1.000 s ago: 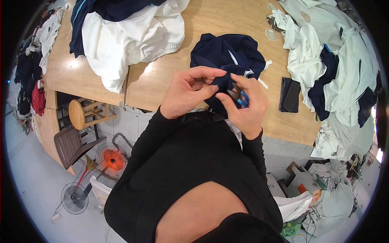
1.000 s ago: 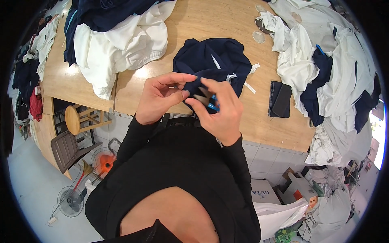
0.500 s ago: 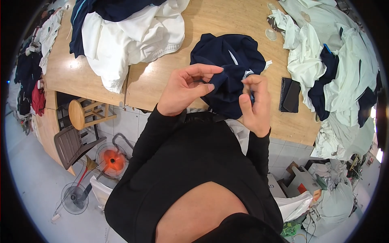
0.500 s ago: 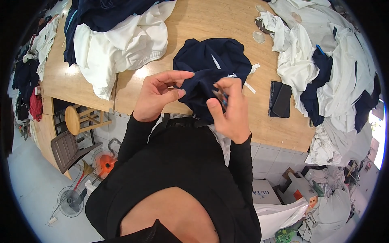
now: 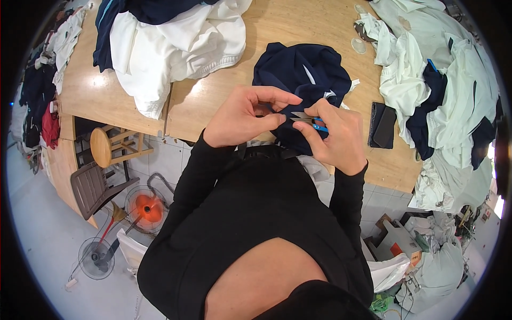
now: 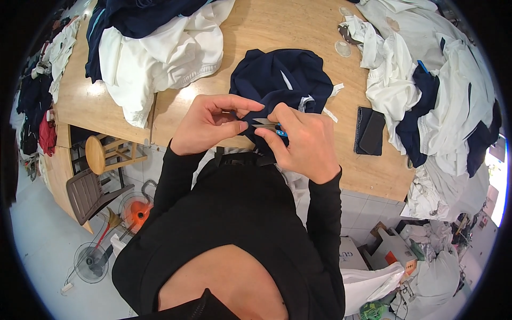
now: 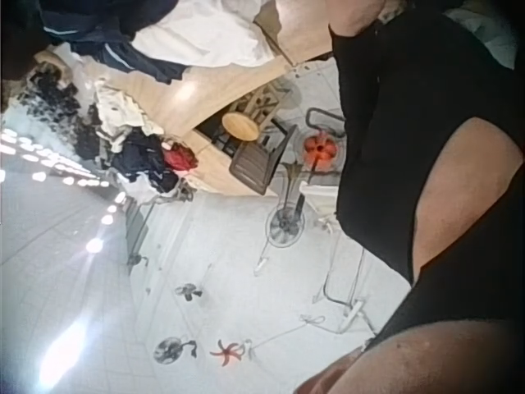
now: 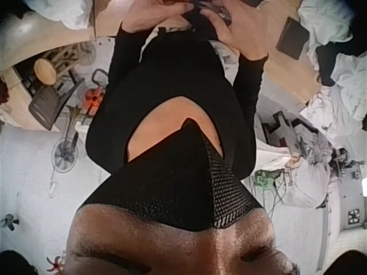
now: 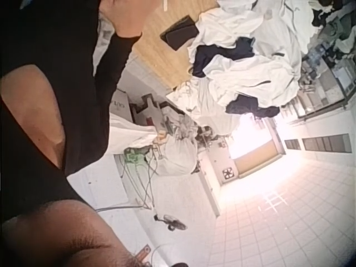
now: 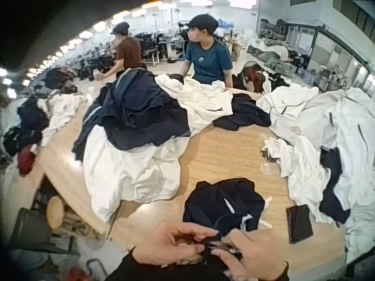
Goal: Trimming excess threads from white and navy blue garments using thread snips.
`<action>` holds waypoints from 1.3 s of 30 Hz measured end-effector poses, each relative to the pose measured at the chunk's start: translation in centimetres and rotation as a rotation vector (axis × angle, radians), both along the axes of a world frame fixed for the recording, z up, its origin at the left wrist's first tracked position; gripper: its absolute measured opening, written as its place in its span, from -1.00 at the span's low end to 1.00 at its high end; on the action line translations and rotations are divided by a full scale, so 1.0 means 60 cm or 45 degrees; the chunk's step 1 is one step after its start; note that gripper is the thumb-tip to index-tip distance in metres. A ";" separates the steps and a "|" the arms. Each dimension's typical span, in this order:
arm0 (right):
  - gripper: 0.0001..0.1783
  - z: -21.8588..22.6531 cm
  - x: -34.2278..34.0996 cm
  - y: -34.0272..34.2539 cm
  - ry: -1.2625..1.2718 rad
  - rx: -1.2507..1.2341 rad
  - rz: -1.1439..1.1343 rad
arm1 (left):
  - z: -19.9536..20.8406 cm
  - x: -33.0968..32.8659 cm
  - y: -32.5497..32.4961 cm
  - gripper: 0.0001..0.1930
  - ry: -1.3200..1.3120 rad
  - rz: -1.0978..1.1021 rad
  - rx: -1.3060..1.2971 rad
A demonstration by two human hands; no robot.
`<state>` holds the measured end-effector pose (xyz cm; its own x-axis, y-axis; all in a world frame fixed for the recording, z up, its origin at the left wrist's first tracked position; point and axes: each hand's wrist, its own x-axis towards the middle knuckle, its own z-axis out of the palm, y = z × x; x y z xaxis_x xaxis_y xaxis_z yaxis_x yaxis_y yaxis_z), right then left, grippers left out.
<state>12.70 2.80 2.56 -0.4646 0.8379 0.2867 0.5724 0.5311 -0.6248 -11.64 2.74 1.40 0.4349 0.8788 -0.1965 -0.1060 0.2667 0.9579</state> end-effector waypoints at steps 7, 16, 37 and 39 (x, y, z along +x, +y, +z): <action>-0.67 0.000 0.003 0.002 -0.035 0.030 0.023 | -0.002 -0.002 0.002 -0.58 0.044 -0.027 0.020; -0.80 -0.032 0.018 0.001 0.570 -0.179 -0.166 | -0.011 -0.001 -0.002 -0.60 -0.097 0.064 -0.078; -0.69 -0.038 -0.046 -0.023 0.413 0.305 -0.321 | -0.061 0.006 -0.001 -0.51 -0.555 0.217 -0.372; -0.83 -0.059 -0.058 -0.021 0.447 0.286 -0.258 | -0.052 0.011 0.000 -0.57 -0.498 0.187 -0.334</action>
<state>9.20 1.52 -0.97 -0.1401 0.8009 0.5823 0.4531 0.5747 -0.6815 -10.98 2.74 -1.75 0.3955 0.8791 -0.2658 -0.4989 0.4486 0.7415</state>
